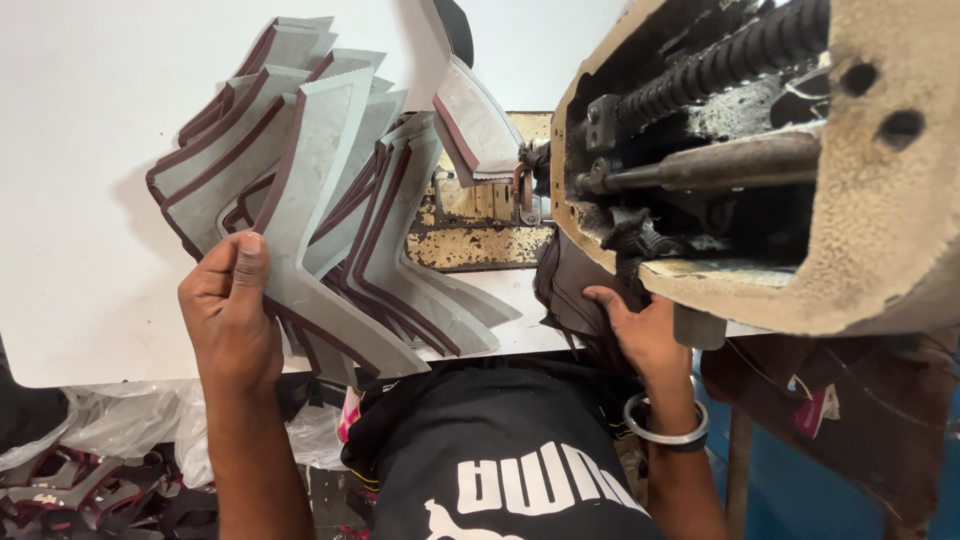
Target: Sew pre-cut leather components together using an industrial sewing machine to form shoe upper parts.
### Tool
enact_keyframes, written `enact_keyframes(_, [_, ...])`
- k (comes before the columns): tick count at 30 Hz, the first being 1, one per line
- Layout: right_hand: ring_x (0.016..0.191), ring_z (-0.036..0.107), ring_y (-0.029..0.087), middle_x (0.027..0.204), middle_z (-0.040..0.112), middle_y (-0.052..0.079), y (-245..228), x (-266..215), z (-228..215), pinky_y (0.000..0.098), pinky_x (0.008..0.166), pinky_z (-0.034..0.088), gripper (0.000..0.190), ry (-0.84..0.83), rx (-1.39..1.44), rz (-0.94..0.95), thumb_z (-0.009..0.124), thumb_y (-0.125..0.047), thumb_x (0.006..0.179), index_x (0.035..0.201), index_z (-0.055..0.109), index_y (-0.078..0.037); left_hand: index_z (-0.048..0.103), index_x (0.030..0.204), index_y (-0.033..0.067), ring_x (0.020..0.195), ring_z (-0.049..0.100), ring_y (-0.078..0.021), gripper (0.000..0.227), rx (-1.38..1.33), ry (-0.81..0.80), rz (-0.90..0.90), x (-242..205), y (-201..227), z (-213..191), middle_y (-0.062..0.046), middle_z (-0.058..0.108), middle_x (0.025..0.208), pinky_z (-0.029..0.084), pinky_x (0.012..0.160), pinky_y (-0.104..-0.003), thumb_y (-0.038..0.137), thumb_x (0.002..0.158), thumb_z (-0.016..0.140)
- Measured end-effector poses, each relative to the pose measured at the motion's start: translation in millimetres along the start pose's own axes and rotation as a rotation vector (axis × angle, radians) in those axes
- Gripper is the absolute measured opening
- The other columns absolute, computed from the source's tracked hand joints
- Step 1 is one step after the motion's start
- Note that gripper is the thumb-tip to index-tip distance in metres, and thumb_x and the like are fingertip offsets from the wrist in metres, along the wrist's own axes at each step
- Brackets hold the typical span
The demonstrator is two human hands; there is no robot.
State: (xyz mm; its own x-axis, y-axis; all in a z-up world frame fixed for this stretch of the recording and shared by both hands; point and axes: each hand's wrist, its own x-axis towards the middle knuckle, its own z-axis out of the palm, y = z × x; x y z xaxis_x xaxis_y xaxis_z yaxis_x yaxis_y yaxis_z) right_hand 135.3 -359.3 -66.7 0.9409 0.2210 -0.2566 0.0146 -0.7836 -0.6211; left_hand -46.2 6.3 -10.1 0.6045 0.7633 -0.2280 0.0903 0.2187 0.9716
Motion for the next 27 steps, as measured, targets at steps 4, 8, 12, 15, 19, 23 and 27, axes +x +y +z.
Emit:
enact_keyframes(4, [0.099,0.070,0.031,0.108,0.074,0.020,34,4,-2,0.0423,0.088,0.054,0.064,0.055,-0.146,-0.039,0.089,-0.046,0.078,0.111,0.071,0.006,0.068,0.115,-0.0063,0.083,0.056,-0.0058,0.028,-0.077,-0.019,-0.048,-1,5,4,0.000,0.066,0.093,0.046,0.078,-0.020,0.021,0.110,0.065])
enact_keyframes(8, [0.100,0.067,0.038,0.111,0.072,0.024,40,10,-19,0.0467,0.088,0.051,0.066,0.012,-0.303,-0.179,0.089,-0.048,0.080,0.116,0.072,0.005,0.069,0.121,-0.0069,0.085,0.064,-0.0089,0.029,-0.066,-0.060,-0.071,-1,11,7,-0.006,0.072,0.098,0.052,0.080,-0.022,0.018,0.108,0.063])
enact_keyframes(12, [0.096,0.071,0.031,0.102,0.075,0.015,49,11,-31,0.0402,0.084,0.054,0.042,-0.087,-0.213,-0.179,0.074,-0.040,0.091,0.110,0.074,-0.002,0.069,0.122,-0.0067,0.085,0.063,-0.0086,0.027,-0.076,-0.071,-0.067,-4,5,10,-0.006,0.072,0.099,0.051,0.080,-0.021,0.016,0.107,0.064])
enact_keyframes(15, [0.089,0.072,0.027,0.096,0.075,0.012,19,7,-27,0.0369,0.080,0.054,0.025,-0.043,-0.112,-0.195,0.062,-0.024,0.099,0.107,0.074,-0.003,0.071,0.117,-0.0041,0.073,0.062,-0.0096,0.024,-0.067,-0.064,-0.126,-11,-1,23,-0.005,0.070,0.089,0.050,0.065,-0.023,0.017,0.106,0.066])
enact_keyframes(19, [0.084,0.072,0.024,0.095,0.076,0.011,-56,-1,-24,0.0341,0.075,0.056,0.015,-0.200,0.149,-0.219,0.065,-0.009,0.096,0.106,0.074,-0.002,0.073,0.108,-0.0030,0.079,0.065,-0.0096,0.020,-0.018,-0.234,-0.188,-33,-27,55,-0.004,0.073,0.091,0.054,0.070,-0.024,0.013,0.097,0.074])
enact_keyframes(23, [0.079,0.073,0.020,0.093,0.075,0.012,-129,-13,-30,0.0301,0.069,0.057,0.012,-0.290,0.154,-0.510,0.071,-0.005,0.093,0.104,0.072,-0.001,0.074,0.111,-0.0015,0.101,0.065,-0.0086,0.022,-0.156,-0.375,-0.113,-51,-14,98,-0.001,0.069,0.110,0.054,0.089,-0.023,0.011,0.093,0.076])
enact_keyframes(27, [0.081,0.074,0.019,0.094,0.076,0.011,-142,-22,-32,0.0292,0.069,0.057,0.014,-0.343,0.224,-0.601,0.072,-0.004,0.093,0.107,0.072,0.000,0.074,0.110,-0.0023,0.105,0.064,-0.0077,0.022,-0.273,-0.460,-0.104,-54,-8,112,0.001,0.067,0.114,0.052,0.092,-0.023,0.014,0.095,0.073])
